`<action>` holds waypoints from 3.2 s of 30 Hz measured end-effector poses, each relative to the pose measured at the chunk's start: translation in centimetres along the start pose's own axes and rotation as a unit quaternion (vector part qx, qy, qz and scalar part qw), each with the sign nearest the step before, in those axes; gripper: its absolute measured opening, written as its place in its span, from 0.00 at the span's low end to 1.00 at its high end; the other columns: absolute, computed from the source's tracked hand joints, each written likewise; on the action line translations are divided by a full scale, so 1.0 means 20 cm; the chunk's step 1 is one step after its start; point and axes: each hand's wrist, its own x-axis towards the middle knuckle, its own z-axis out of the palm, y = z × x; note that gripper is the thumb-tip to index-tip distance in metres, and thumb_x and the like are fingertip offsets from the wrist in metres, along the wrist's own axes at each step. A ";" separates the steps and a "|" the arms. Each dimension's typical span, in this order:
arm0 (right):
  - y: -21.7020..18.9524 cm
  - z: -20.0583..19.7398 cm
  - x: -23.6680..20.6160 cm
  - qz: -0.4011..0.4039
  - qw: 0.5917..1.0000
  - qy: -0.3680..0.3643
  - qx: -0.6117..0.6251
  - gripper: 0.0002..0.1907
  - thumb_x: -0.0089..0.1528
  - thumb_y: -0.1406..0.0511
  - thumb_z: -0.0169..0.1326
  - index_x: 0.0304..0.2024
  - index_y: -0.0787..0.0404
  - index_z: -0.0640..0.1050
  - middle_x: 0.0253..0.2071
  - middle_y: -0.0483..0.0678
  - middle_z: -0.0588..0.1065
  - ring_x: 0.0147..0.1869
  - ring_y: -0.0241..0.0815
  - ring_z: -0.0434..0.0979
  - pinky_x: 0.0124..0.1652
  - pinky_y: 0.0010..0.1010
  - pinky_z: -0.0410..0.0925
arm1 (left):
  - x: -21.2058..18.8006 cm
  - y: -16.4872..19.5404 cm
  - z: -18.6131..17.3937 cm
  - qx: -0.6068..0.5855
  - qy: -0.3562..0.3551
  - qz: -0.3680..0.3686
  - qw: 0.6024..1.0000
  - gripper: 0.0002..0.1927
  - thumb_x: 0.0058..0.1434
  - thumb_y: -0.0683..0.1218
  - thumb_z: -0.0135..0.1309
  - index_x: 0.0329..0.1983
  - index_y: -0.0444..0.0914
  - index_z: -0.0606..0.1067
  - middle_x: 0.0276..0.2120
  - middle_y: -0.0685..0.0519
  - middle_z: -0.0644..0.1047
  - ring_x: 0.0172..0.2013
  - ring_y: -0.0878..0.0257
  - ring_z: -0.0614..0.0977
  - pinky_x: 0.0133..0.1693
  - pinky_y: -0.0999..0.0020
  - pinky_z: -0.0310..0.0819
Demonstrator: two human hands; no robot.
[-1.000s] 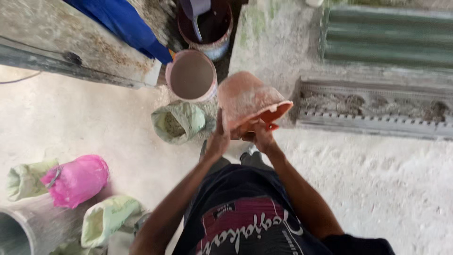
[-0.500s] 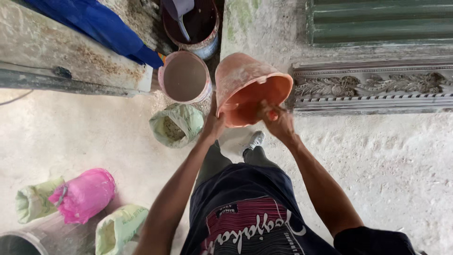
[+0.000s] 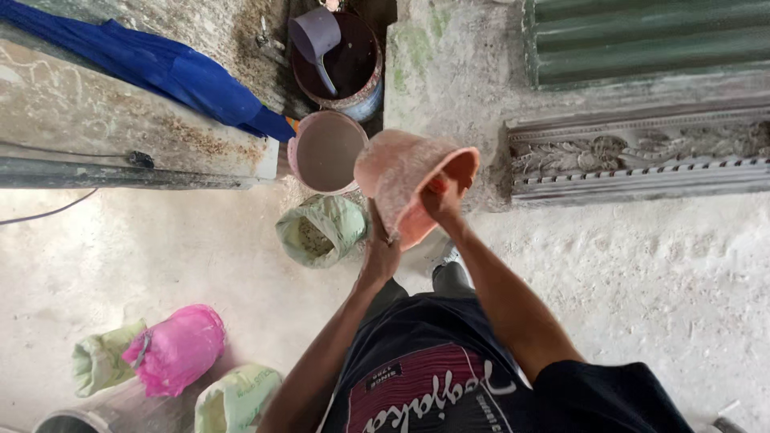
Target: The person cleans the inside of a rubber bucket mold, scraping and brushing out dried residue while rotating the mold, then sets it down and scoops white plaster powder from a sack into the bowl. They press and level the powder in the bowl with their hand.
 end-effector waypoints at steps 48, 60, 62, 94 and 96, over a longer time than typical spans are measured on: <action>0.11 -0.07 0.00 0.089 0.938 -0.314 0.119 0.07 0.58 0.62 0.61 0.38 0.55 0.83 0.35 0.48 0.82 0.42 0.43 0.82 0.54 0.48 0.64 | -0.01 -0.30 0.05 -0.178 -0.014 -0.029 0.983 0.44 0.77 0.49 0.41 0.79 0.43 0.24 0.77 0.39 0.52 0.73 0.47 0.61 0.66 0.55 0.64; 0.14 -0.26 -0.31 0.260 0.874 -0.087 0.402 0.11 0.61 0.69 0.56 0.47 0.57 0.78 0.41 0.41 0.78 0.44 0.33 0.77 0.42 0.31 0.72 | 0.03 -0.21 0.00 -0.134 -0.050 -0.045 0.989 0.39 0.75 0.50 0.40 0.81 0.42 0.35 0.74 0.40 0.61 0.69 0.46 0.69 0.63 0.59 0.65; 0.14 -0.31 -0.33 0.241 0.933 -0.032 0.264 0.10 0.63 0.67 0.56 0.48 0.57 0.79 0.43 0.42 0.78 0.44 0.34 0.78 0.43 0.31 0.74 | 0.08 -0.11 -0.06 -0.070 -0.058 -0.057 0.994 0.40 0.74 0.55 0.41 0.79 0.45 0.34 0.74 0.40 0.60 0.68 0.44 0.69 0.59 0.57 0.67; -0.33 -0.47 -0.19 -0.073 0.977 -0.200 0.010 0.09 0.63 0.64 0.61 0.46 0.58 0.81 0.48 0.53 0.80 0.45 0.51 0.82 0.43 0.41 0.75 | 0.13 -0.01 -0.29 -0.036 -0.029 -0.094 0.995 0.46 0.68 0.56 0.53 0.80 0.39 0.43 0.55 0.38 0.80 0.51 0.46 0.84 0.50 0.55 0.79; -0.37 -0.46 -0.05 -0.197 0.962 -0.172 -0.078 0.09 0.61 0.64 0.61 0.44 0.54 0.80 0.55 0.49 0.81 0.49 0.52 0.82 0.46 0.42 0.75 | 0.17 0.12 -0.30 -0.023 -0.035 -0.187 0.982 0.47 0.65 0.54 0.48 0.79 0.42 0.37 0.59 0.43 0.76 0.49 0.46 0.84 0.50 0.54 0.80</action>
